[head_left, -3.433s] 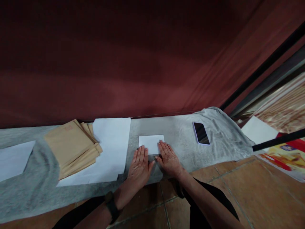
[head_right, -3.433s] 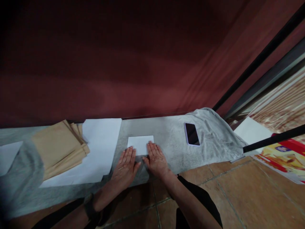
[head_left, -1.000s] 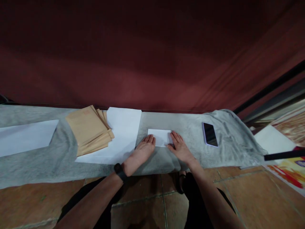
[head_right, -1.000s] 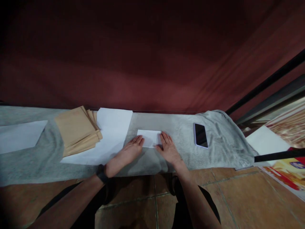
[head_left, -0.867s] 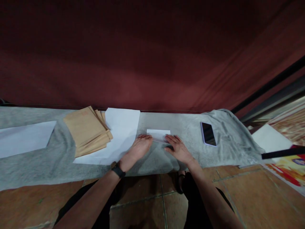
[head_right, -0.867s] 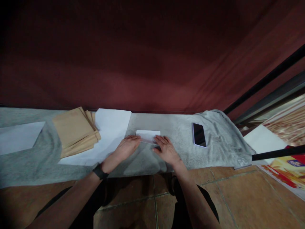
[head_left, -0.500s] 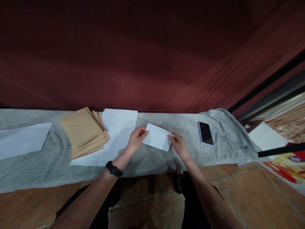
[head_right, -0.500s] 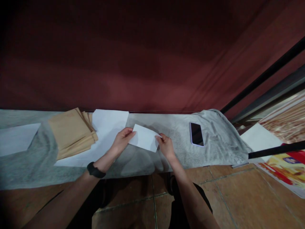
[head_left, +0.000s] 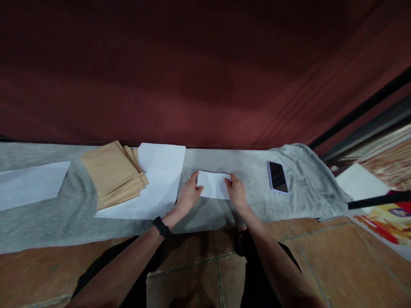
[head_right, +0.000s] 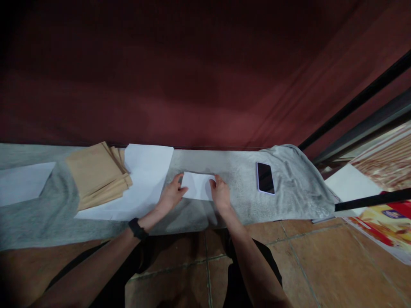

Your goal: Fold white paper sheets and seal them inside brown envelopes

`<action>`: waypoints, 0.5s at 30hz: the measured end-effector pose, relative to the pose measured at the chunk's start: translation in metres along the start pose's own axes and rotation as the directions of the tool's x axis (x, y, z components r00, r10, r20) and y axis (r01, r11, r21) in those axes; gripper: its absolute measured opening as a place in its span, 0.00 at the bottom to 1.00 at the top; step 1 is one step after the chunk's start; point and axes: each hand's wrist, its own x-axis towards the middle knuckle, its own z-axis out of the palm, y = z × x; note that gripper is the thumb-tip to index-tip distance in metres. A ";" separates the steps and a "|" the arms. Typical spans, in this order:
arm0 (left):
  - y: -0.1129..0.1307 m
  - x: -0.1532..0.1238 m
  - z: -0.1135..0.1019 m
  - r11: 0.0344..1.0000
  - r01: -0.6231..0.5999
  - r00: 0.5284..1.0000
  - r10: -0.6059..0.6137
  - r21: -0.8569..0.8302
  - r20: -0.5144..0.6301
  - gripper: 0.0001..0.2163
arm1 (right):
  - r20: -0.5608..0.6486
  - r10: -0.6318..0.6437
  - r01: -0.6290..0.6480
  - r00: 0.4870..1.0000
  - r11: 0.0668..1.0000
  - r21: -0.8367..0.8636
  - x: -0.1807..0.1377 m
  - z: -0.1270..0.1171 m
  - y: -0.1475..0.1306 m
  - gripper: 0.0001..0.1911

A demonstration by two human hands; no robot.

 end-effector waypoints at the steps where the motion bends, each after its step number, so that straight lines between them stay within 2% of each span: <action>1: 0.001 -0.002 -0.001 0.998 -0.008 1.000 0.009 0.065 -0.007 0.27 | -0.002 -0.016 0.016 1.000 1.000 -0.004 0.000 0.002 -0.001 0.18; 6: 0.002 -0.009 -0.007 0.950 0.013 1.000 -0.008 0.312 -0.017 0.22 | 0.010 -0.097 0.096 0.995 0.995 0.016 0.003 0.009 -0.009 0.18; 11: 0.001 -0.012 -0.009 0.903 0.011 1.000 -0.011 0.430 -0.003 0.21 | -0.006 -0.126 0.126 0.992 0.992 0.001 0.005 0.014 -0.016 0.20; 15: 0.001 -0.016 -0.010 0.862 -0.035 0.999 0.026 0.506 0.024 0.21 | -0.008 -0.150 0.150 0.989 0.988 -0.034 0.004 0.015 -0.017 0.22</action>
